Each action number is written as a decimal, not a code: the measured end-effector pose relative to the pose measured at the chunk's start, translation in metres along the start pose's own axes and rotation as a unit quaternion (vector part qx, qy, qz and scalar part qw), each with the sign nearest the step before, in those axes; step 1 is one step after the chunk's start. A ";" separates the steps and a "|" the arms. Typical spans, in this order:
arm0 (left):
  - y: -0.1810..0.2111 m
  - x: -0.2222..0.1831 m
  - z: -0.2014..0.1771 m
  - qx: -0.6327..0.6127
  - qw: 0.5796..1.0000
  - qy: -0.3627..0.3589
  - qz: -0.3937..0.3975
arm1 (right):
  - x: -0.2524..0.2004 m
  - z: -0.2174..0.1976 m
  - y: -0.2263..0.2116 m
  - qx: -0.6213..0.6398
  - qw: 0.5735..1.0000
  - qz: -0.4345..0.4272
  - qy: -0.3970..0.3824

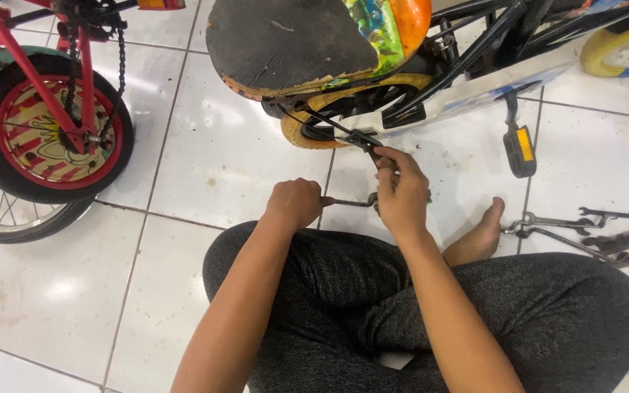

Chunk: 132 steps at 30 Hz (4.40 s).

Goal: Using a wrench to loosen and remove the pedal and crank assembly from a child's bicycle.

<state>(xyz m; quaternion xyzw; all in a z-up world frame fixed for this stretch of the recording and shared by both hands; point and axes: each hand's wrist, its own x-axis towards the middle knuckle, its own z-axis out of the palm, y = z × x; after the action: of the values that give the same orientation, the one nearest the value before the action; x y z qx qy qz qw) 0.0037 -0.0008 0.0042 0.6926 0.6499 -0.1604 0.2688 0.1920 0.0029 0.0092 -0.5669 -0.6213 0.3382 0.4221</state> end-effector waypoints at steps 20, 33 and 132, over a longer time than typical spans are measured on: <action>-0.019 -0.065 -0.043 -0.016 0.996 0.067 -0.049 | -0.019 -0.071 -0.035 -0.159 0.954 0.130 -0.219; -0.003 -0.062 -0.041 -0.087 0.986 0.134 0.036 | -0.018 -0.074 -0.026 -0.156 0.966 0.066 -0.197; 0.001 0.039 -0.063 -0.317 0.844 0.418 0.113 | 0.099 -0.040 -0.032 -0.177 0.963 0.039 0.200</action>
<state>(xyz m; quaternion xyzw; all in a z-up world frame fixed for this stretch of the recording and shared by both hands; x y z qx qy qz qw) 0.0007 0.0679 0.0329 0.6400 0.6330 0.3904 0.1932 0.2147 0.0940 0.0687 -0.7124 -0.5515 0.1186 0.4175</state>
